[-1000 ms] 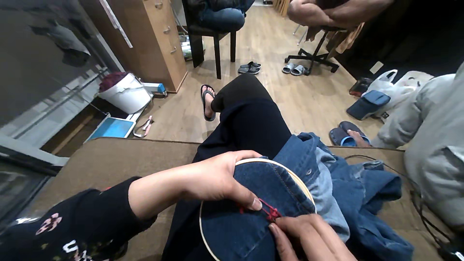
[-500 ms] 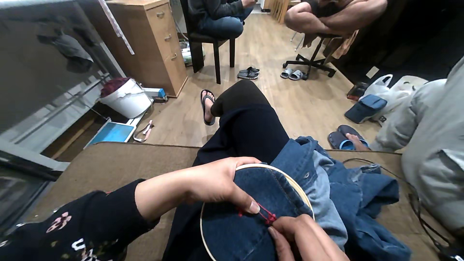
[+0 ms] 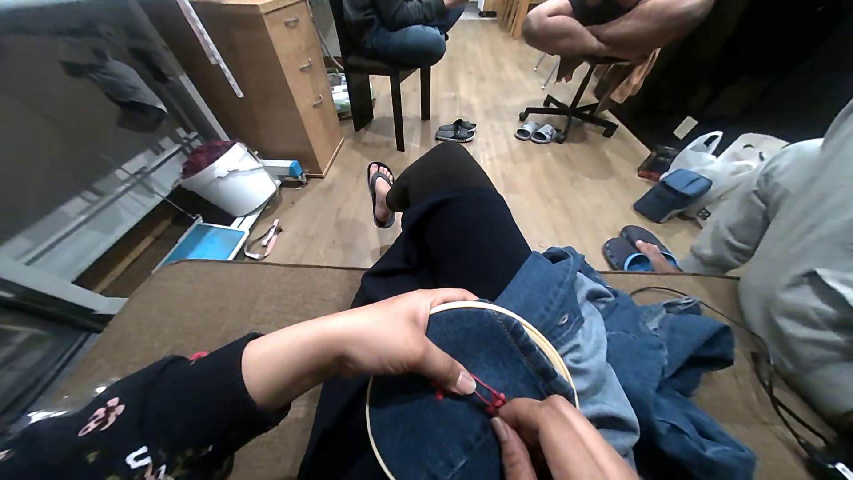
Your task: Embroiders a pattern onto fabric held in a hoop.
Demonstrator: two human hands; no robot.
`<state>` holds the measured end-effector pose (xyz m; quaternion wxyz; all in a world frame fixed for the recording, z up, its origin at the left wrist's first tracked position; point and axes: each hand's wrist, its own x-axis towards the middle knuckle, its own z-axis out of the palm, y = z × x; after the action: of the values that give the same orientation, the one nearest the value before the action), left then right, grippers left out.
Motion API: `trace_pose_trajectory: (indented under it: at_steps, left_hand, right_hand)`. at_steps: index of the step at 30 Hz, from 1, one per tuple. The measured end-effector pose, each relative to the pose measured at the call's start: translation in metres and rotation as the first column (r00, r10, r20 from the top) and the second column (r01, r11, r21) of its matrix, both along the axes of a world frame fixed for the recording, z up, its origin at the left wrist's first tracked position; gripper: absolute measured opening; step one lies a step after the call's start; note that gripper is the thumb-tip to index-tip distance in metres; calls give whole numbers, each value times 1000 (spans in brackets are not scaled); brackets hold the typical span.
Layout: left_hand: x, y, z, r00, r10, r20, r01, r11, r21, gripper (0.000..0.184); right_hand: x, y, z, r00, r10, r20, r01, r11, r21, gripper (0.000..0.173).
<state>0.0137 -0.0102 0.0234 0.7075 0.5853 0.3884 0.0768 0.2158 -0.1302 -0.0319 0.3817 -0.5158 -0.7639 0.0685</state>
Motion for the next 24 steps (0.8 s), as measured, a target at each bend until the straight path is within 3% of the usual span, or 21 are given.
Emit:
trace_pose_trajectory:
  at_steps: [24]
  left_hand:
    - [0, 0, 4, 998, -64, 8, 63, 996, 56, 52]
  right_hand:
    - [-3, -1, 0, 999, 18, -42, -18, 1000, 3, 9]
